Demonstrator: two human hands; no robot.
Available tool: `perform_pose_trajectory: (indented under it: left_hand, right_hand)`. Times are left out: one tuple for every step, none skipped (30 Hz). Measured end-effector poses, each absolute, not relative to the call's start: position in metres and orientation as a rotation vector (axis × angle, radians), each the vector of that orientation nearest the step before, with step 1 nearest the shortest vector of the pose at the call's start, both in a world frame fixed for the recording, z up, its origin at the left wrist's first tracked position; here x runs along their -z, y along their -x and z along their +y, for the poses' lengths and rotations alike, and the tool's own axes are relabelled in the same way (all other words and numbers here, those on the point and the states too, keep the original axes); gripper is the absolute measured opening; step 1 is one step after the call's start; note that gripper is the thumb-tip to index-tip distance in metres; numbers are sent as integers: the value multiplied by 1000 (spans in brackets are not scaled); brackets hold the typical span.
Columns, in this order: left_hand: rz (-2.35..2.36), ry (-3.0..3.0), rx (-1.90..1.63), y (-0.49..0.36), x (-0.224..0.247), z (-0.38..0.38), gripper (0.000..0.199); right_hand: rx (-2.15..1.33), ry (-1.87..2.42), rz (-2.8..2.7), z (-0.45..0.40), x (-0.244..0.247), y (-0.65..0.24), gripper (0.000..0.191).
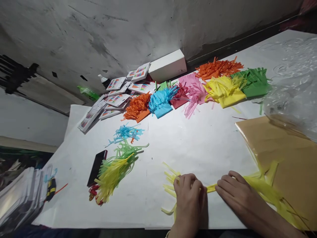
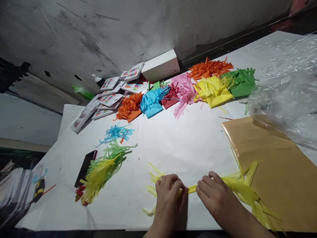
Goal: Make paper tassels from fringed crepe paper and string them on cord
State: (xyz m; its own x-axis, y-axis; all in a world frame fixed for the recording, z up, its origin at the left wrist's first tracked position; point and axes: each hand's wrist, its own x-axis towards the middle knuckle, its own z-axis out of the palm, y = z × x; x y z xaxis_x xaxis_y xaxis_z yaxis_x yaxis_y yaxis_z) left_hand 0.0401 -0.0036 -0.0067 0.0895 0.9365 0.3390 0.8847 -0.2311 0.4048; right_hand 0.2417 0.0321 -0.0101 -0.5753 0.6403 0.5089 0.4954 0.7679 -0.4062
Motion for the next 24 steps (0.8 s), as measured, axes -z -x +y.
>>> perform_pose_trajectory:
  left_hand:
    - [1836,-2260,-893,-41,7,-3,13]
    - [1784,-2280,-967,-42,7,-3,12]
    - [1732,-2307,-1035,-43,8,-3,12]
    - [1692,-2331,-1088,-44,10,-3,13]
    - [1654,-2353,-1114,-46,10,-2,15]
    - [1621,-2369,-1110,-47,11,-2,18]
    - [1595,-2372,-1102,-48,10,-1,19]
    - [1577,-2353,-1084,-48,9,-1,19]
    - [1559,-2316,-1052,-48,7,0,18]
    - [1549,-2261,-1025,-47,5,0,16]
    - [1548,-2200,-1007,-47,2,0,16]
    - [1556,-2136,-991,-46,0,0,16]
    - [1569,-2083,-971,-45,-2,-1,16]
    - [1586,-2044,-946,-44,-4,-2,17]
    - [1602,-2024,-930,-43,-5,-2,17]
    - [1614,-2011,-905,-43,-5,-3,16]
    - [1618,-2010,-885,-43,-5,-4,15]
    - [1624,-2013,-877,-44,-6,-5,14]
    - [1634,-2022,-879,-45,-6,-6,15]
    - [1652,-2036,-878,-47,-7,-6,17]
    - [1675,-2052,-864,-48,-8,-6,19]
    - [1697,-2072,-826,-50,-9,-5,19]
    - [1719,-2093,-764,-51,-10,-4,18]
    - [1743,-2110,-685,-51,-10,-3,15]
  right_hand:
    - [-307,835,-2328,32,10,-240,36]
    - [-325,841,-2332,33,10,-239,34]
    - [-340,845,-2324,33,10,-238,33]
    - [-354,848,-2315,33,9,-238,30]
    - [-366,848,-2309,33,8,-237,28]
    - [-374,846,-2304,32,8,-235,27]
    - [-380,844,-2303,32,8,-234,28]
    - [-381,840,-2303,31,8,-233,31]
    - [-382,835,-2305,31,8,-233,33]
    - [-382,828,-2308,31,9,-233,35]
    - [-382,823,-2310,31,10,-236,35]
    - [-381,825,-2310,31,11,-240,34]
    - [-379,830,-2310,32,12,-245,32]
    - [-378,846,-2308,32,13,-252,29]
    - [-376,875,-2304,33,14,-258,26]
    - [-373,915,-2298,33,14,-264,22]
    - [-373,961,-2293,34,15,-269,19]
    - [-373,1003,-2287,34,14,-272,17]
    - [-371,1037,-2284,34,14,-273,17]
    - [-360,1064,-2285,34,13,-273,18]
    - [-339,1088,-2286,34,11,-272,19]
    - [-313,1118,-2284,34,10,-269,19]
    - [-287,1151,-2276,33,9,-267,19]
    - [-272,1192,-2260,33,8,-264,20]
